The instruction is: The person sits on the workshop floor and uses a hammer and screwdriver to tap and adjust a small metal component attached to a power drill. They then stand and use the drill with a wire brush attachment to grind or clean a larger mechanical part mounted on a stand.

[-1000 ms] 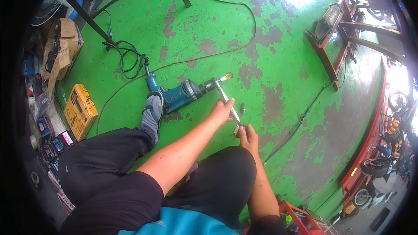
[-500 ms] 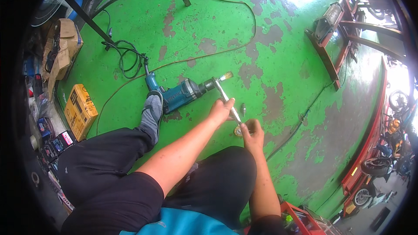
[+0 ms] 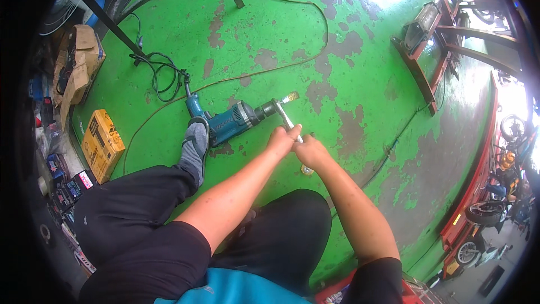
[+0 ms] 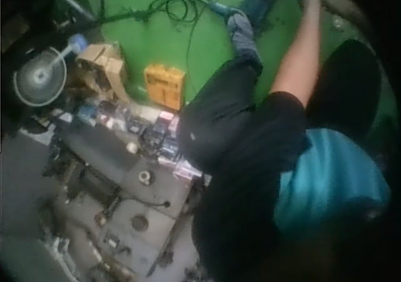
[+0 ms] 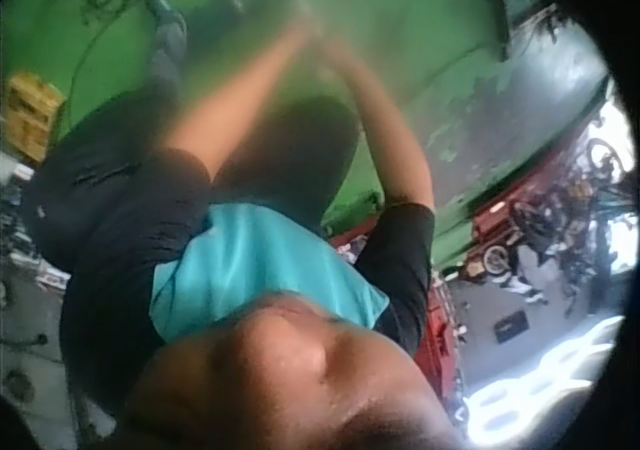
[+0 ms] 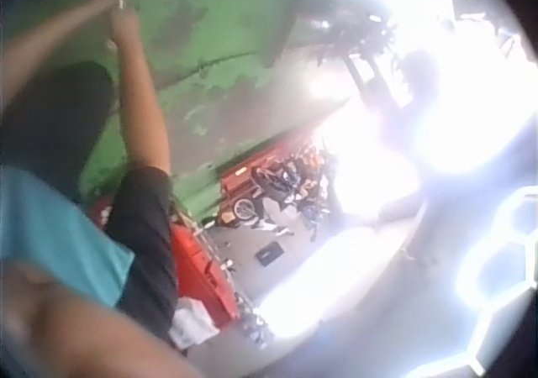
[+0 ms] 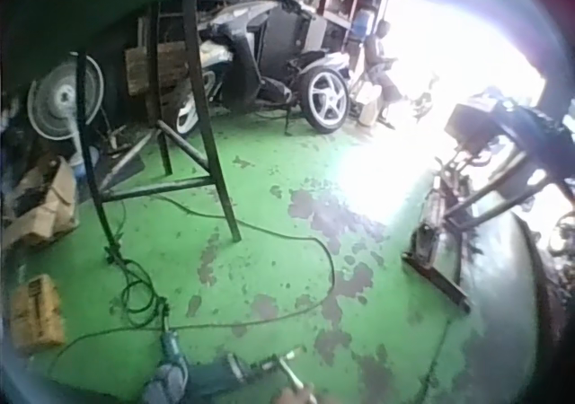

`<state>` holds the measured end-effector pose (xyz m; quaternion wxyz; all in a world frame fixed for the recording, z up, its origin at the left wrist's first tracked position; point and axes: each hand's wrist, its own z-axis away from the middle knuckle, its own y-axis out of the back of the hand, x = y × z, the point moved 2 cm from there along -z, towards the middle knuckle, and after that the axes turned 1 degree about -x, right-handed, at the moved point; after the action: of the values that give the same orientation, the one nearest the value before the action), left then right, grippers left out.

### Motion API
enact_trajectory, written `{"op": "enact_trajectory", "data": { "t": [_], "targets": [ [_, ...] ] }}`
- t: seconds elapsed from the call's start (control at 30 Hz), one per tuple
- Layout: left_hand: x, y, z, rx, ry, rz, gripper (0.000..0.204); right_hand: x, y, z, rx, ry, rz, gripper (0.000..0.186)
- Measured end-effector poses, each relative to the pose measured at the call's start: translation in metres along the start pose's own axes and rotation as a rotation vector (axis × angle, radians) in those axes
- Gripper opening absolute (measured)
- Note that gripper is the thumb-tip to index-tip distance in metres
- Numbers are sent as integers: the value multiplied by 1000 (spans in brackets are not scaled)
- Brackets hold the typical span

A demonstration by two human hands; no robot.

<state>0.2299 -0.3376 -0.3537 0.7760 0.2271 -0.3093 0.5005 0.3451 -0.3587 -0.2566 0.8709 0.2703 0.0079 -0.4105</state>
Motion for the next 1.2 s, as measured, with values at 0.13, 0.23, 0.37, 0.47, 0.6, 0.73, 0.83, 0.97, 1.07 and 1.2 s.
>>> {"op": "enact_trajectory", "data": {
  "t": [0.13,0.23,0.37,0.47,0.6,0.73,0.83,0.97,1.07,1.2],
  "targets": [
    [3,4,4,-34,0,38,50,-1,2,11,9,110,52,64],
    [8,6,8,-57,17,61,50,1,-1,30,179,193,103,57],
    [17,8,17,-90,77,172,51,16,-1,57,424,237,221,51],
    [30,11,26,-54,42,98,50,39,-7,68,382,249,-24,45],
    [22,8,21,-55,53,104,51,56,-17,71,417,304,-116,38],
    [17,5,17,-39,53,89,52,71,-39,56,355,288,-474,46],
    [19,8,17,-60,70,86,52,80,-51,43,263,296,-750,54],
    [16,7,17,-28,15,67,51,80,-49,44,148,296,-840,58],
    [13,7,15,-27,6,53,50,81,-47,44,156,319,-778,57],
    [2,7,6,-35,-26,39,55,77,-44,47,192,348,-594,54]
  ]
}}
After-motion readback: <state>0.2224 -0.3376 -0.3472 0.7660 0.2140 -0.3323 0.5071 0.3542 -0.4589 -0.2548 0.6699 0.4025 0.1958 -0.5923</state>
